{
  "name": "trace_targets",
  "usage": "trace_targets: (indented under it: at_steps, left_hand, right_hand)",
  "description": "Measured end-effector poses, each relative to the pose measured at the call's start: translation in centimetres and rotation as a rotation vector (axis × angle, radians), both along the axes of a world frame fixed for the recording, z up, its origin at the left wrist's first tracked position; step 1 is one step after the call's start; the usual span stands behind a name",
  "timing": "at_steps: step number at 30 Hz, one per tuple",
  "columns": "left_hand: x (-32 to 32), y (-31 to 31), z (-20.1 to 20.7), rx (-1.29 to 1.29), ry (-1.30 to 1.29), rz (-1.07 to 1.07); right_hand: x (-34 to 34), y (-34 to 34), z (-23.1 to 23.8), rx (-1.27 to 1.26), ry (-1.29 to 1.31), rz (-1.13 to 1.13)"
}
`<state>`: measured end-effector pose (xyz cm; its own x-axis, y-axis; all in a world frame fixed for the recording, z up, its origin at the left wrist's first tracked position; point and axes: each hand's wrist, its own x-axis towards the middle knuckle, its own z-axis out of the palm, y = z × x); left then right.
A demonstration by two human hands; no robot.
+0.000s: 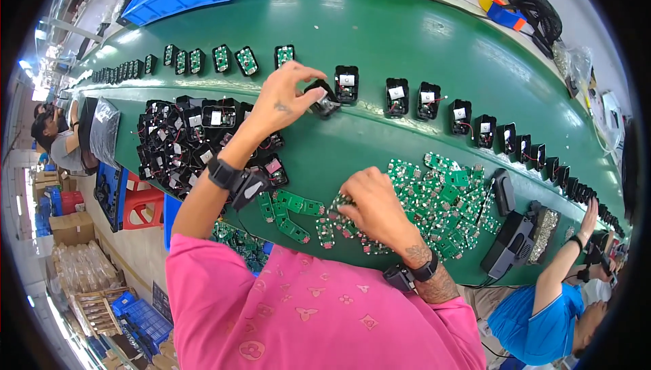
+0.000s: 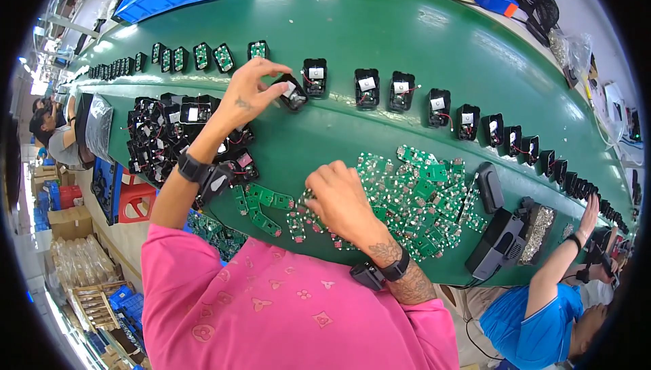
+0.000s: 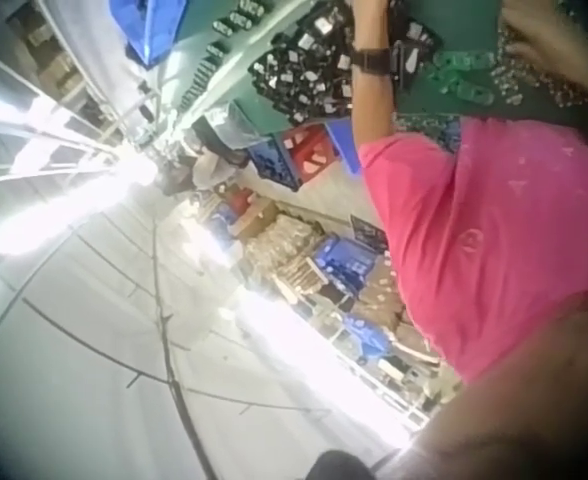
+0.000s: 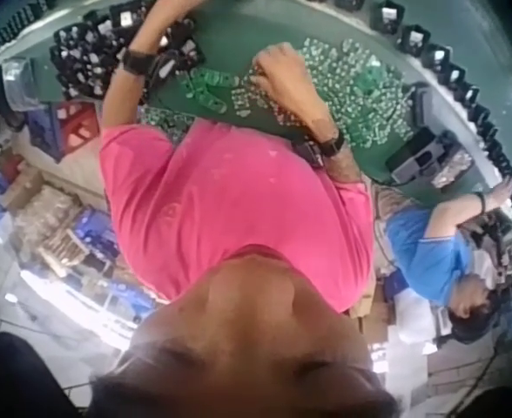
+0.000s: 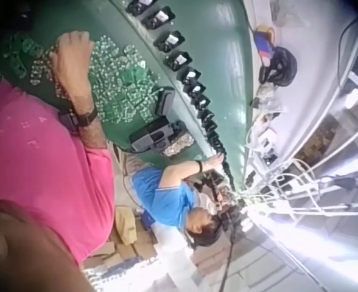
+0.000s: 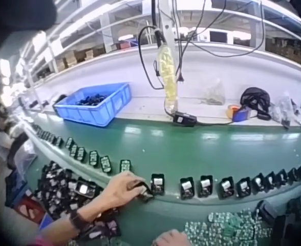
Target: The person picks up a circuit board and a black plastic housing, fits the board into the housing, and presses them together by hand. The person then places the assembled unit onto the conveyor belt and repeats the process.
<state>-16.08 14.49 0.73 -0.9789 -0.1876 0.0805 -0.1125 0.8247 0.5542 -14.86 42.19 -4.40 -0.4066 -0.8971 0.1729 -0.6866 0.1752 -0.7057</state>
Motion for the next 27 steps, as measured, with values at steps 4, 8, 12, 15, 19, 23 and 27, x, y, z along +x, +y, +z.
trace_targets:
  at_steps: [4,8,12,15,19,23,27]
  left_hand:
    - [2.4,2.2,-0.3,0.095,-0.101,0.052]
    - [2.5,4.0,-2.0,-0.132,-0.067,0.056]
    - [1.7,4.8,-4.0,-0.227,0.076,0.198]
    - [2.2,6.3,-2.9,-0.145,0.15,0.274]
    - [4.9,8.3,-3.5,0.355,0.152,0.165]
    - [6.3,12.4,-1.7,0.603,0.054,0.086]
    - [6.1,14.4,-2.6,0.694,-0.015,0.114]
  right_hand:
    - [-0.8,0.4,0.0,-0.091,-0.251,-0.149]
    - [-1.3,1.4,0.9,-0.171,-0.607,-0.314]
    - [-1.5,2.0,0.2,-0.311,-0.902,-0.395]
    - [-2.0,2.9,-0.2,-0.39,-1.032,-0.406]
    - [-2.4,3.7,0.5,-0.542,-1.227,-0.446]
    - [-2.8,3.3,1.1,-0.561,-1.361,-0.402]
    - [-3.0,3.6,1.4,-0.591,-1.372,-0.359]
